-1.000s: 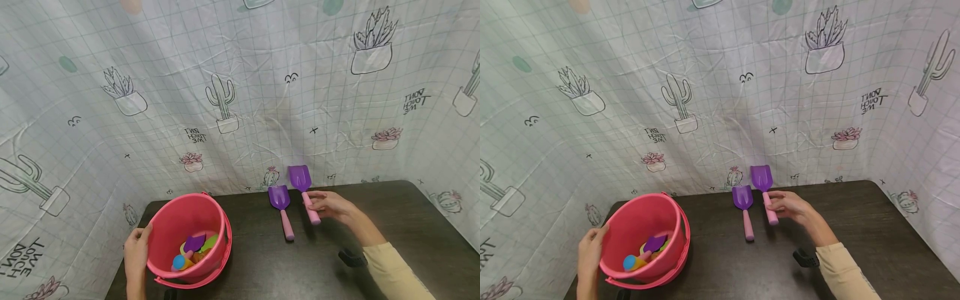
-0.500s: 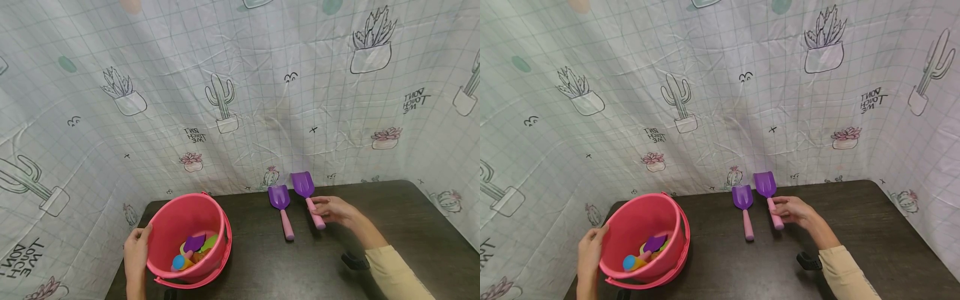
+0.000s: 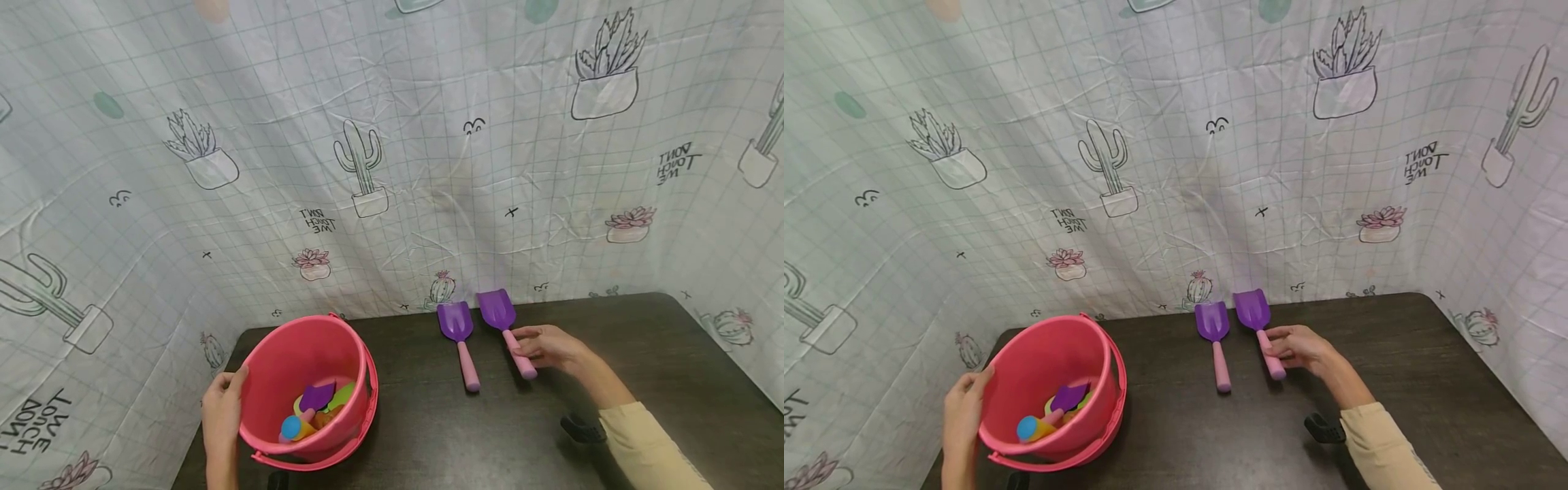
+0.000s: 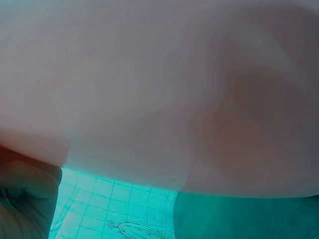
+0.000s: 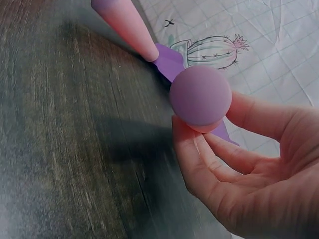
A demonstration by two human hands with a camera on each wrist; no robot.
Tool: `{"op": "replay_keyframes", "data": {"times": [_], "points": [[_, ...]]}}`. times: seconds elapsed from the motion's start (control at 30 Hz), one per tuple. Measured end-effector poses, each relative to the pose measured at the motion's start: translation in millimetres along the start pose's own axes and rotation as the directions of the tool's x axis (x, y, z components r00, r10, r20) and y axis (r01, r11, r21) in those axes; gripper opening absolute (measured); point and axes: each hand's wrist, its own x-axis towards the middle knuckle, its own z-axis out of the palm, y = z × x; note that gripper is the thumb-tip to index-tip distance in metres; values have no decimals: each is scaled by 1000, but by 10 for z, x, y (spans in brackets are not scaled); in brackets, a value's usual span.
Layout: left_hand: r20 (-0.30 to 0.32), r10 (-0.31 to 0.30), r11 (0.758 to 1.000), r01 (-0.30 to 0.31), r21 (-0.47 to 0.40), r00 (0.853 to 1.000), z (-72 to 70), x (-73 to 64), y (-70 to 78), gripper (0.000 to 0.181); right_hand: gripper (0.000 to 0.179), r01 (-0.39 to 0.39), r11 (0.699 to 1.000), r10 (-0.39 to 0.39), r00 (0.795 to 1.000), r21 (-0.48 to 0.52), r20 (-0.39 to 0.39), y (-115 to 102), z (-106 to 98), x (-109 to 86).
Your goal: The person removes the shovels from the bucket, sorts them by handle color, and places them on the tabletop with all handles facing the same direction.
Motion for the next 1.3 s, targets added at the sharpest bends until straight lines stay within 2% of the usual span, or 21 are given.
{"op": "replay_keyframes", "data": {"times": [0.37,0.6,0.9,1.2,1.3], "points": [[-4,4,1000,-4,9,1000,8,-5,16,45,65,-20,997,19,1000,-69,-18,30,-2,-36],[-5,-4,1000,4,2,1000,10,-1,16,44,56,20,992,-23,1000,-125,-20,14,45,-54],[-2,-9,1000,9,-15,1000,7,-2,11,44,40,28,976,-49,995,-214,-92,-39,158,-84],[-2,-6,1000,6,-22,1000,3,5,-2,44,36,-25,930,-32,988,-366,-150,-68,200,-43],[-1,-6,1000,6,-17,1000,-3,6,-2,44,35,-37,924,-26,987,-381,-158,-69,204,-27]]}}
